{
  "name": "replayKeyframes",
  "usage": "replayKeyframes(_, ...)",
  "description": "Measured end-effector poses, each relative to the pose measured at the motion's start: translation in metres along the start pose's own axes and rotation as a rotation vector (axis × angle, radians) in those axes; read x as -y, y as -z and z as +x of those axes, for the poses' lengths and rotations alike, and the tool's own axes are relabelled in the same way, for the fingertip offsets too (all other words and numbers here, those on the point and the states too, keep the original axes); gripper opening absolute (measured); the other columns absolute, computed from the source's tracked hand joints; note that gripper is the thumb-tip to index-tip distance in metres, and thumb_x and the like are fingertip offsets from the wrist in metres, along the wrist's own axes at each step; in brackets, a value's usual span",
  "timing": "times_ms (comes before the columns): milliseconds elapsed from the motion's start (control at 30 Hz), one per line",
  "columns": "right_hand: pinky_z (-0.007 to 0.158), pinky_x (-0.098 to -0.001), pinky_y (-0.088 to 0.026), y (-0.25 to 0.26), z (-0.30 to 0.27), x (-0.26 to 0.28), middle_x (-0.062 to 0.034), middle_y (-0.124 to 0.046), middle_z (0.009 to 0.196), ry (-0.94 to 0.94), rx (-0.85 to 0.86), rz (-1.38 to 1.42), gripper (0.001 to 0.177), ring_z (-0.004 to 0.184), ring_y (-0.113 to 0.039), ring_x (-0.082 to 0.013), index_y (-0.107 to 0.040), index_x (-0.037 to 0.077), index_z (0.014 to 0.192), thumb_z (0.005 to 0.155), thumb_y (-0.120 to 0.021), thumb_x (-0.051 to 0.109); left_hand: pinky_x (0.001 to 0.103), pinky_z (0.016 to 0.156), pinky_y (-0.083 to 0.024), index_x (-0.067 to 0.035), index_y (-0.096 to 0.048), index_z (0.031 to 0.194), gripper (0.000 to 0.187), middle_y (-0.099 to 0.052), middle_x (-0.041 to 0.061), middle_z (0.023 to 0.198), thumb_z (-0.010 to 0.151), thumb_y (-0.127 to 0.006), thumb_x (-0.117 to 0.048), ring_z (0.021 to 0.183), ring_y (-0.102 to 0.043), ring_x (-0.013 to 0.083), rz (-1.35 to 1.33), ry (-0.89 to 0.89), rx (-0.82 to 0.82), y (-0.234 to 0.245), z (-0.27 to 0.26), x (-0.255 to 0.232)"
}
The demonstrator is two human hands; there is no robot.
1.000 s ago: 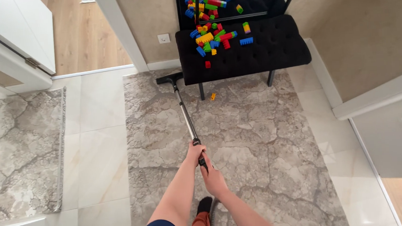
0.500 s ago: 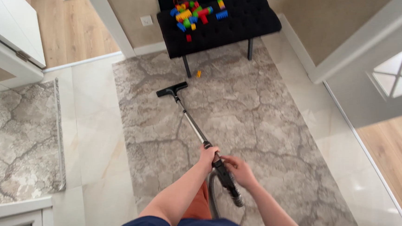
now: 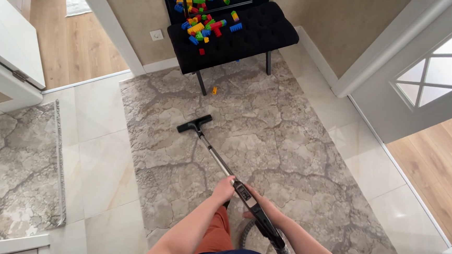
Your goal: Vacuuming the floor and rugs in a hallway and entrance area.
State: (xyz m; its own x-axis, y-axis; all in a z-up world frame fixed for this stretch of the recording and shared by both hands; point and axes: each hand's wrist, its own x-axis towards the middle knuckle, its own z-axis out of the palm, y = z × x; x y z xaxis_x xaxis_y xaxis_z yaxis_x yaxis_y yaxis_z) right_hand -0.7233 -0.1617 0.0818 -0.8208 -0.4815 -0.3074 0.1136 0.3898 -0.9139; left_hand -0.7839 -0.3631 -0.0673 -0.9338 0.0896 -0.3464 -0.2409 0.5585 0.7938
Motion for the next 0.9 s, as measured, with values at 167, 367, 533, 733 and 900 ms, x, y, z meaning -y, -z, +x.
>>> replayKeyframes(167,0.071,-0.0305,-0.054,0.052,0.028,0.051,-0.002,-0.062,0.086,-0.153,0.041,-0.054,0.095,0.076,-0.061,-0.0129,-0.027,0.031,0.161,0.083,-0.075,0.004,0.042,0.082,-0.054,-0.015,-0.059,0.129,0.058,-0.053,0.031,0.122,0.074,-0.078,-0.011,0.105,-0.059,0.0402,0.08,-0.473,-0.117,-0.004,0.061,-0.012)
replayKeyframes(367,0.063,-0.032,-0.051,0.15,0.06,0.142,-0.0001,-0.061,0.074,-0.352,0.029,-0.034,0.085,0.064,-0.061,-0.0137,-0.026,0.038,0.163,0.09,-0.062,0.012,0.035,0.07,-0.047,-0.014,-0.047,0.136,0.053,-0.048,0.011,0.091,0.089,-0.069,-0.013,0.08,-0.052,0.0203,-1.475,0.312,0.187,0.015,0.136,-0.126)
replayKeyframes(533,0.067,-0.0308,-0.057,0.182,0.117,0.115,-0.0027,-0.074,0.074,-0.398,-0.019,-0.272,0.085,0.065,-0.072,-0.0139,-0.019,0.042,0.16,0.09,-0.059,0.014,0.033,0.088,-0.055,-0.009,-0.058,0.105,0.022,-0.045,0.008,0.112,0.089,-0.071,-0.004,0.091,-0.052,0.0205,-0.4,-0.621,-0.003,0.001,0.236,-0.129)
replayKeyframes(733,0.067,-0.0306,-0.058,0.238,0.223,0.022,-0.0039,-0.073,0.078,-0.211,-0.188,-0.048,0.08,0.067,-0.07,-0.0138,-0.027,0.043,0.159,0.091,-0.055,0.01,0.035,0.064,-0.044,-0.014,-0.049,0.108,0.035,-0.052,0.005,0.083,0.082,-0.071,-0.018,0.073,-0.052,0.0178,-1.19,0.241,0.142,0.027,0.352,-0.178)
replayKeyframes(900,0.063,-0.0323,-0.053,0.311,0.318,-0.023,-0.0056,-0.065,0.078,-0.184,-0.135,0.217,0.072,0.066,-0.062,-0.0159,-0.035,0.042,0.16,0.098,-0.051,0.011,0.031,0.074,-0.049,-0.003,-0.06,0.11,0.041,-0.06,0.006,0.092,0.087,-0.073,-0.034,0.081,-0.058,0.0156,-1.031,0.14,-0.058,-0.004,0.487,-0.147)
